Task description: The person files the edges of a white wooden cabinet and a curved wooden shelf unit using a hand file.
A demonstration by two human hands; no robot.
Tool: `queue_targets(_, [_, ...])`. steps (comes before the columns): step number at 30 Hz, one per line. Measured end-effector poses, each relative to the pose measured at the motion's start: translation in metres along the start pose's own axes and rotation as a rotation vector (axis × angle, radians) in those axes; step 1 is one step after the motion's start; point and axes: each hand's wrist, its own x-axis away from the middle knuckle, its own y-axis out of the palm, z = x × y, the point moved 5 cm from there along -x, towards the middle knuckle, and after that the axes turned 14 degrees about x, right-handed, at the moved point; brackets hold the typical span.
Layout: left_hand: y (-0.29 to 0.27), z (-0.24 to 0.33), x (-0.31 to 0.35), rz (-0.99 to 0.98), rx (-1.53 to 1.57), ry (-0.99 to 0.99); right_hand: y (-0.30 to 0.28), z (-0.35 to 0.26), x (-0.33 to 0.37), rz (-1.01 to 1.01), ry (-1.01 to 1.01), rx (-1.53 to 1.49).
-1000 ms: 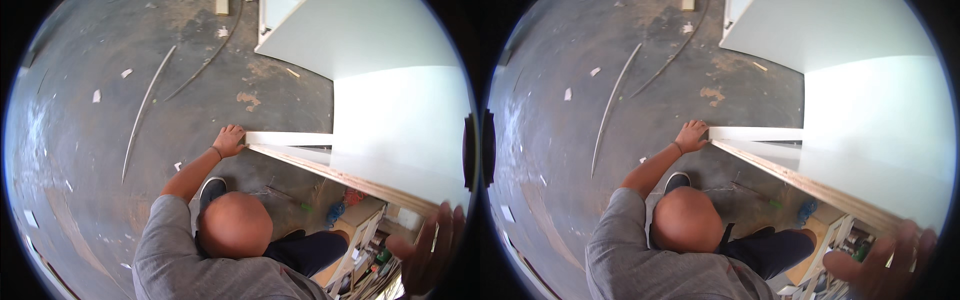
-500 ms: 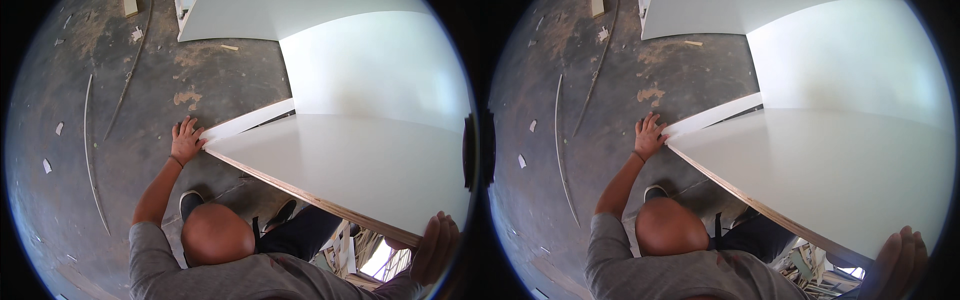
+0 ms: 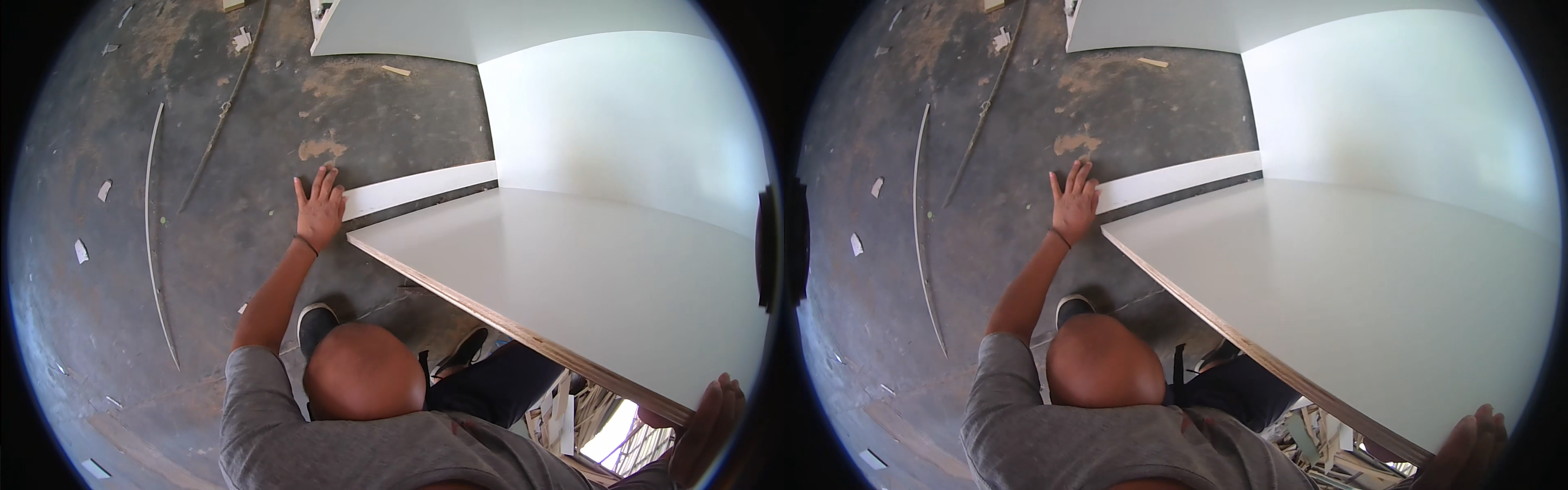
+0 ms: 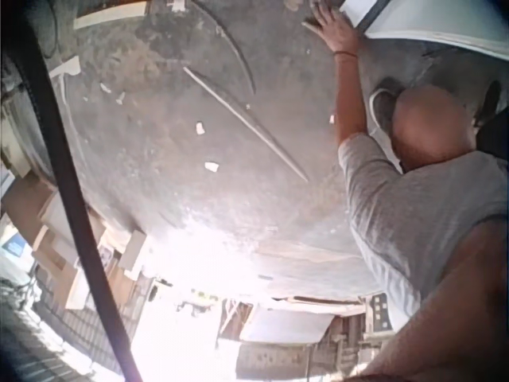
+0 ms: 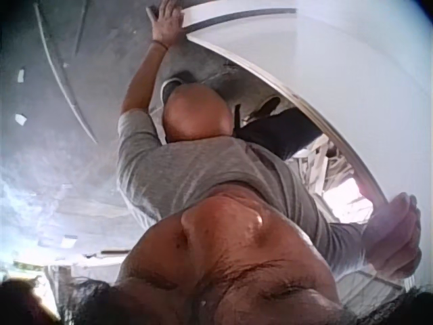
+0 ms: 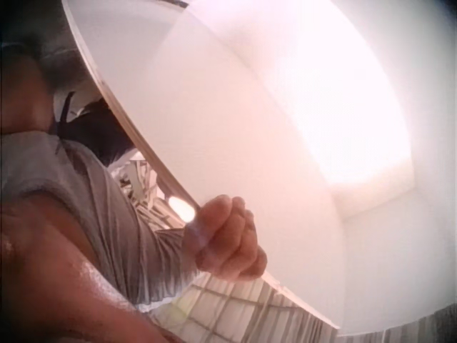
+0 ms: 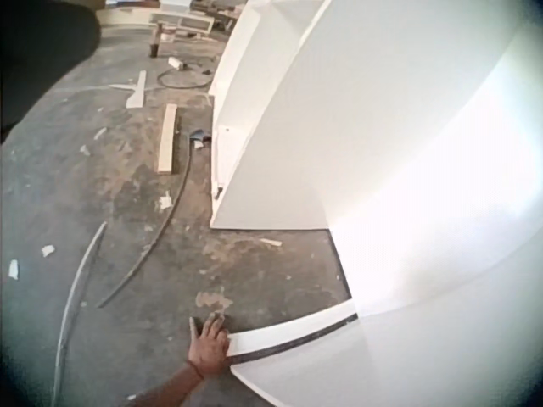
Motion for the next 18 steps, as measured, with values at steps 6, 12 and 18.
queue_targets(6, [-0.018,-0.024,-0.02,0.124,0.026,-0.051,-0.003,-0.007,0.016,-0.291,-0.108,-0.216])
queue_targets(12, [-0.019,-0.01,-0.018,-0.099,0.047,0.171,0.001,-0.012,0.02,-0.24,0.016,-0.165])
queue_targets(18, [-0.008,-0.014,-0.059,0.052,0.06,0.171,0.0,0.002,0.002,-0.104,-0.089,0.005])
